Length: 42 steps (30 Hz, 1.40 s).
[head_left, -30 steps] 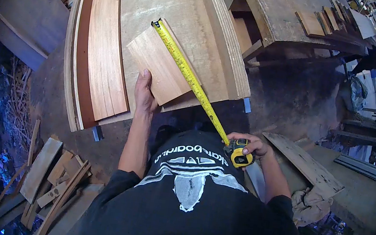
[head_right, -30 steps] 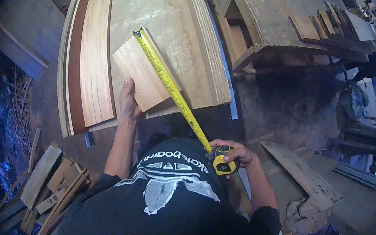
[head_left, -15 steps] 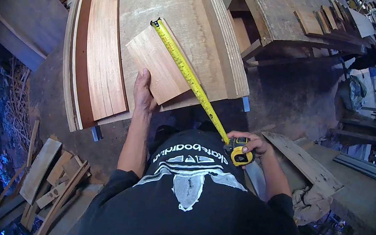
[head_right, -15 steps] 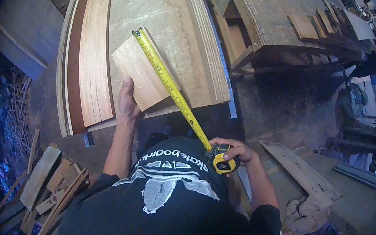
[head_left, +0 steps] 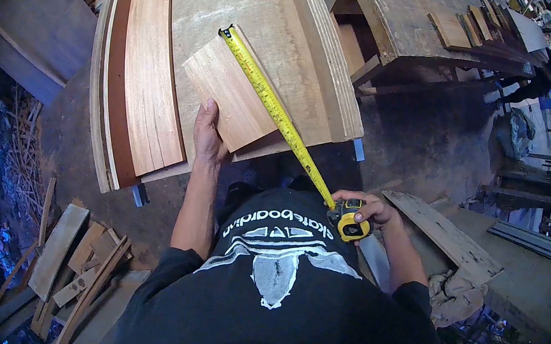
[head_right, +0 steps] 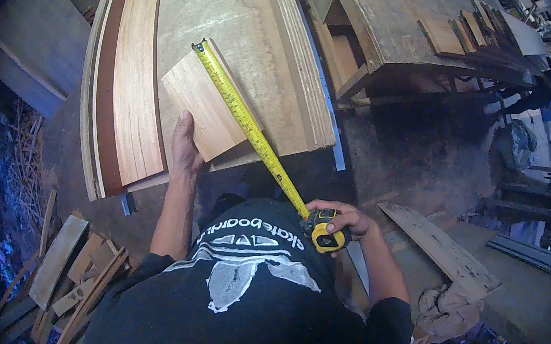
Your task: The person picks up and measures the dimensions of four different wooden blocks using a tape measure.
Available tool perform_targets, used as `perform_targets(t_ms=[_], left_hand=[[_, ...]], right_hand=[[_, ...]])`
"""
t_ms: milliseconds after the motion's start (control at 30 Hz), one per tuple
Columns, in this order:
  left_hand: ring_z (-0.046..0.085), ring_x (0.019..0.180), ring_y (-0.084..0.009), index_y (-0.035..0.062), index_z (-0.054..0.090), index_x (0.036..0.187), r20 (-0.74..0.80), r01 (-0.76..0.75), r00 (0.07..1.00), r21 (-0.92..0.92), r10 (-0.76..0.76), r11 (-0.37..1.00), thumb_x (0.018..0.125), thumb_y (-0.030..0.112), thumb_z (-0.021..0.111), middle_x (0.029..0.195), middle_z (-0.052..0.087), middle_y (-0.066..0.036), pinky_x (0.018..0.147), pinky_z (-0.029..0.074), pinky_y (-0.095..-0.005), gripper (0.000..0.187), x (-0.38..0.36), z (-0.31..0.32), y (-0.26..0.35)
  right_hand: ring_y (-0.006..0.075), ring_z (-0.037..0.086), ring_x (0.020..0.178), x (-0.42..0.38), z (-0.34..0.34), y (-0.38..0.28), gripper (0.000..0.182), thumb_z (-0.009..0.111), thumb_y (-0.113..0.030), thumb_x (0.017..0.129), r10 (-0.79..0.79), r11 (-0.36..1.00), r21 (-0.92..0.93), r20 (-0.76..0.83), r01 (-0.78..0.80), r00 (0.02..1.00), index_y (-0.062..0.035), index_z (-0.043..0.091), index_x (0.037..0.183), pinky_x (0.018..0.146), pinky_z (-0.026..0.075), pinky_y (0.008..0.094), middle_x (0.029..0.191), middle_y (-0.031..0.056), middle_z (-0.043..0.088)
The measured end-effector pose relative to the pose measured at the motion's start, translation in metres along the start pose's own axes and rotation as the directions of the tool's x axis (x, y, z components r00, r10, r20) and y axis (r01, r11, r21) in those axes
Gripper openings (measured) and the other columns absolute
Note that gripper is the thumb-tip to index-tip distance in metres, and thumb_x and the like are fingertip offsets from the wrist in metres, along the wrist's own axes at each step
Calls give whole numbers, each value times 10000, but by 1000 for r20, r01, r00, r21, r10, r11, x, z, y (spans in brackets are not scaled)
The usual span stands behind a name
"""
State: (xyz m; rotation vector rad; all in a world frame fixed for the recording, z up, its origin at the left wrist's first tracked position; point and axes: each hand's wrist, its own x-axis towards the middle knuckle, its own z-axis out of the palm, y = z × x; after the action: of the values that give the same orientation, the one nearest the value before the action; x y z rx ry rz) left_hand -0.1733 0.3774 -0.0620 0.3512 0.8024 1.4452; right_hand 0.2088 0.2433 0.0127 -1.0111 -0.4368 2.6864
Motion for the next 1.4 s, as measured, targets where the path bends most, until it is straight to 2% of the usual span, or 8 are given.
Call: perform_targets(t_ms=[100, 167, 600, 867, 1200, 1400], left_hand=[[623, 1164, -246, 18, 469, 1396, -10, 11, 1000, -32, -12, 999, 1055, 283, 506, 1322, 610, -127, 1007, 515, -396, 434, 0, 0, 0], [620, 1169, -243, 22, 471, 1396, -8, -1, 1000, -4, 1, 1000, 1056, 279, 503, 1329, 608, -124, 1016, 509, -395, 428, -2, 2, 2], [610, 1185, -249, 23, 471, 1401, -13, 5, 1000, -18, -6, 1000, 1051, 277, 514, 1331, 603, -127, 1022, 507, -407, 434, -1, 0, 0], [590, 1215, -253, 27, 445, 1439, 4, 4, 1000, -24, -3, 1000, 1050, 278, 517, 1360, 584, -128, 1045, 490, -409, 468, 0, -1, 0], [599, 1205, -252, 27, 440, 1434, 8, -15, 1000, -10, 15, 1000, 1055, 259, 500, 1352, 588, -127, 1035, 498, -410, 449, -3, 6, 2], [602, 1202, -247, 26, 441, 1433, 15, -31, 999, -4, 31, 1000, 1059, 256, 489, 1350, 592, -124, 1029, 504, -407, 442, -1, 3, 0]], right_hand=[[319, 713, 865, 1, -2, 2, 857, 736, -152, 618, -12, 1000, -10, 7, 12, 1000, 40, 403, 1383, 567, 652, 444, 1153, 196, 609], [277, 721, 805, 1, 2, 1, 804, 718, -146, 681, -37, 999, 5, 31, 37, 999, 7, 408, 1407, 523, 638, 404, 1075, 177, 636], [265, 718, 826, -2, 12, -3, 811, 722, -143, 663, -25, 1000, 7, 9, 25, 1000, 6, 418, 1399, 524, 642, 401, 1086, 160, 630], [250, 711, 823, -2, 16, -4, 821, 721, -171, 614, -61, 997, -39, -12, 60, 998, 41, 456, 1361, 518, 632, 369, 1076, 152, 643], [253, 715, 801, -1, 13, -5, 804, 713, -153, 638, -55, 998, -25, 45, 56, 997, 43, 438, 1368, 514, 634, 373, 1045, 157, 645], [272, 719, 780, -2, 10, 0, 818, 710, -136, 648, -35, 999, -4, -22, 35, 999, 27, 419, 1395, 509, 637, 389, 1064, 169, 639]])
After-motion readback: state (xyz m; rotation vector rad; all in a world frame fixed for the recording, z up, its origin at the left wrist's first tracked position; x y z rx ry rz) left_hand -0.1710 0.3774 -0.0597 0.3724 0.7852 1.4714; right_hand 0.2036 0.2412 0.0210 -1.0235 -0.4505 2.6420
